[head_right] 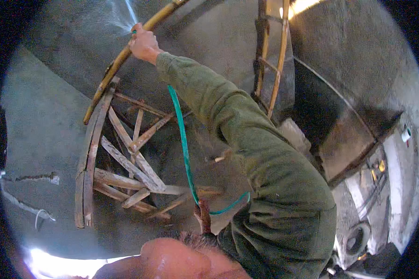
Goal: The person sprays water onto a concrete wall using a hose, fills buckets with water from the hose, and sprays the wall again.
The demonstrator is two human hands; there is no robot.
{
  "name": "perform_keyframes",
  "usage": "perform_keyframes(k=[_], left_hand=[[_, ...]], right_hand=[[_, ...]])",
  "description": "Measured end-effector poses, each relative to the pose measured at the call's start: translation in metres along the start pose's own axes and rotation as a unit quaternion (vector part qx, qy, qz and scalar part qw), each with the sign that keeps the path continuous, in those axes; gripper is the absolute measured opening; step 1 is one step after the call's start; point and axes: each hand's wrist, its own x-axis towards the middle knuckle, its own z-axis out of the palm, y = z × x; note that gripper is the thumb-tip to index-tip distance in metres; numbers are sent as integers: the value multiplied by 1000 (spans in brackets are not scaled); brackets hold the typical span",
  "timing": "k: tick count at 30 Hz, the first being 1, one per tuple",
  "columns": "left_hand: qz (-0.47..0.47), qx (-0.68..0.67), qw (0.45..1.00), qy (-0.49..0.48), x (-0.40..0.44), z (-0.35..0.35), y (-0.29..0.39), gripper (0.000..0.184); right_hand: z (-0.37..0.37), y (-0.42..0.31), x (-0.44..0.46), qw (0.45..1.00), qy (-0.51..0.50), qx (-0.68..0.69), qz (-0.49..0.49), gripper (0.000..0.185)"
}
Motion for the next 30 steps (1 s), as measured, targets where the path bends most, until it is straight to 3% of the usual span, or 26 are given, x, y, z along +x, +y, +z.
perform_keyframes(k=[2,3,5,9,10,14,20,24,28,30], left_hand=[[-23,94,994,45,-18,-25,7,36],[-35,112,992,46,-15,-30,-2,36],[4,114,990,78,-22,-41,-3,38],[-21,129,984,122,-42,-67,17,36],[-5,110,981,160,-44,-79,-11,36],[-76,158,971,161,-71,-75,38,38],[-102,263,939,199,-98,-93,24,47],[-129,324,918,190,-112,-90,26,53],[-157,333,914,168,-118,-60,52,52],[-139,297,922,207,-123,-62,33,49]], right_hand=[[8,9,-18,999,33,9,-11,24],[10,49,-25,999,35,14,10,24],[14,77,-34,998,55,0,-1,21],[14,121,-71,997,41,21,60,22],[11,133,-82,996,47,18,74,21],[8,182,-129,988,55,31,137,20],[0,248,-196,982,28,-43,183,20],[-18,271,-235,973,-10,-22,229,18],[-25,294,-268,975,16,-65,212,19],[-34,292,-282,970,-34,-61,231,19]])
